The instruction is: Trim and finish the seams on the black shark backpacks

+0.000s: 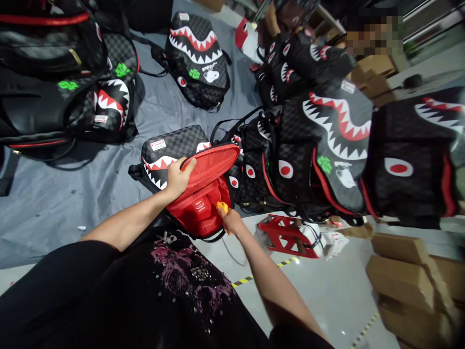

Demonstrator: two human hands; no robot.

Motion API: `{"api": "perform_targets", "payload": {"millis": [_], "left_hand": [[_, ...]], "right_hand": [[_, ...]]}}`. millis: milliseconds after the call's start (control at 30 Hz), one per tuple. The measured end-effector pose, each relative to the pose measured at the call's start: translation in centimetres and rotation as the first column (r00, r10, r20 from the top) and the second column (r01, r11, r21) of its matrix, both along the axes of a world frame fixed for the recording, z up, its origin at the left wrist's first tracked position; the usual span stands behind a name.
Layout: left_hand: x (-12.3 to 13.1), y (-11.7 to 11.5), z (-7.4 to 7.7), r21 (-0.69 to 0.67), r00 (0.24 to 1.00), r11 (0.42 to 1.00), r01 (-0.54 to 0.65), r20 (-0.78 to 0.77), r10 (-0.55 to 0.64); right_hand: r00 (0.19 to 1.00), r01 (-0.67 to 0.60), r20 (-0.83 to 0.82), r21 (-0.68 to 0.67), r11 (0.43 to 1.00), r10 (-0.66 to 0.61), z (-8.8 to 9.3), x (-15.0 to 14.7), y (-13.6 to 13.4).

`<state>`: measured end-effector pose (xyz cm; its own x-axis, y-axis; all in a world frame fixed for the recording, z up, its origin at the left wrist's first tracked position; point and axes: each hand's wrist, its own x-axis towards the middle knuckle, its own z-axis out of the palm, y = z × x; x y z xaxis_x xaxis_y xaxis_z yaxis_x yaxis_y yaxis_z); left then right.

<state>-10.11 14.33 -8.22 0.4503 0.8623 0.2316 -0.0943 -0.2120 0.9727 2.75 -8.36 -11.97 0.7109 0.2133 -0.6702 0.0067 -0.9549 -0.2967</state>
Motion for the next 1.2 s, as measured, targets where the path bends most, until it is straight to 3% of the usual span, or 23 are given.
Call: {"api": "perform_targets", "payload": {"millis": [100,233,433,667,833,1033,1133,1200], "left_hand": [[0.2,-0.1,-0.1,0.022,1.0,1.0,0.005,0.024,-0.005],[0.5,0.4,-0.3,0.065,0.999,0.998,-0.024,0.036,0.022],[1.1,0.8,0.1,0.15,0.997,0.987,-0.057,0.068,0.047],[1.3,0.5,0.4,0.161,0.999,0.987,-0.005,0.052,-0.004],[1.2,0.3,0.7,0.184,0.998,0.983,-0.001,0.057,-0.009],[1.2,0.3,0.8,0.204,0.997,0.979,0.016,0.069,-0.03],[1.1,0.3,0.9,0.231,0.995,0.972,0.043,0.083,-0.064],[0.9,0.2,0.9,0.27,0.99,0.959,0.09,0.083,-0.117]], "right_hand": [[0.984,0.154,-0.132,0.262,0.953,-0.123,-3.3,-1.9,1.9],[0.926,0.303,-0.357,0.497,0.813,-0.127,-6.4,-4.1,3.2],[0.879,0.43,-0.453,0.621,0.655,-0.147,-8.6,-5.1,2.2],[0.908,0.413,-0.352,0.675,0.611,-0.225,-10.0,-5.6,2.4],[0.919,0.389,-0.326,0.654,0.649,-0.223,-9.8,-5.5,2.3],[0.954,0.274,-0.263,0.563,0.78,-0.145,-8.5,-5.9,2.3],[0.973,0.153,-0.225,0.478,0.865,-0.048,-6.8,-5.4,2.3],[0.984,0.067,-0.18,0.392,0.917,0.005,-4.8,-3.8,2.2]]}}
